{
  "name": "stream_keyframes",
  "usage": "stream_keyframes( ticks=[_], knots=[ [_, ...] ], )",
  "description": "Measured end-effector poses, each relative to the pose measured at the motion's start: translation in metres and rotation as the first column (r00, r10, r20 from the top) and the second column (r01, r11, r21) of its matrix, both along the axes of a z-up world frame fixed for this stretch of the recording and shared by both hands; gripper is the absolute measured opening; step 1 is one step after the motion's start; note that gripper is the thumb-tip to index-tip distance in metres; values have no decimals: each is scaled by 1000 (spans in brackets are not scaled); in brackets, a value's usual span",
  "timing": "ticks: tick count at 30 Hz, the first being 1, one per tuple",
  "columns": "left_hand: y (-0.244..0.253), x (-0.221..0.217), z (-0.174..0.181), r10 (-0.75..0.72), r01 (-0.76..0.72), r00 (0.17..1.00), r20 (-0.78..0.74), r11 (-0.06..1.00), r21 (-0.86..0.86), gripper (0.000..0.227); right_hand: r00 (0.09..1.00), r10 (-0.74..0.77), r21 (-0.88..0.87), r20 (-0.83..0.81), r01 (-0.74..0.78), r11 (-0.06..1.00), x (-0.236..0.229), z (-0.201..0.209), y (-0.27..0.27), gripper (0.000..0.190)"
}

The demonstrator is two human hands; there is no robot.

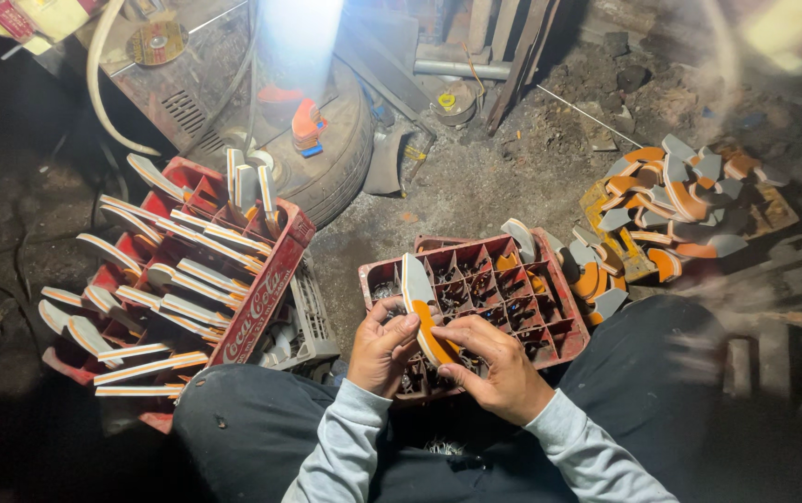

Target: The person sits on the floor and repeatedly picks up gray and orange curved pieces from crates, aligns them together, and places the assembled pairs into a compartmentalized crate. The process continues with multiple units handled one at a time.

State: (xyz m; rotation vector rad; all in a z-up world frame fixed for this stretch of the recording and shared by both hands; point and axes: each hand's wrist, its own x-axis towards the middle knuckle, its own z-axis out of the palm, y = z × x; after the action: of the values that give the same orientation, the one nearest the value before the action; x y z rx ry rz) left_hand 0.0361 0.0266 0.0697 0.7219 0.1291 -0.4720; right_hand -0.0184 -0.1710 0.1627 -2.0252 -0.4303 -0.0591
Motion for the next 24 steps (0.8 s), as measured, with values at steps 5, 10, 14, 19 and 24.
stream_keyframes(
  ticks=[5, 10, 14, 19, 24],
  knots=[
    [14, 10, -1, 39, -43, 996, -83, 998, -46, 36, 1000, -6, 89, 29, 3, 996, 8, 4, -25, 50],
    [15, 18, 3, 77, -91, 990, -118, 989, -114, 37, 998, -51, 159, -28, 55, 986, 9, 6, -28, 44],
    [11, 13, -3, 33, -43, 995, -94, 993, -114, 36, 995, -41, 57, 94, 36, 998, 6, 1, -5, 45],
    [12, 11, -4, 14, -19, 999, -46, 995, -102, 36, 987, -155, 109, 34, 150, 983, 5, 1, 18, 33],
    [12, 13, -3, 52, -58, 996, -79, 995, -76, 40, 978, -190, 140, 86, 177, 974, 2, 1, 20, 25]
  ],
)
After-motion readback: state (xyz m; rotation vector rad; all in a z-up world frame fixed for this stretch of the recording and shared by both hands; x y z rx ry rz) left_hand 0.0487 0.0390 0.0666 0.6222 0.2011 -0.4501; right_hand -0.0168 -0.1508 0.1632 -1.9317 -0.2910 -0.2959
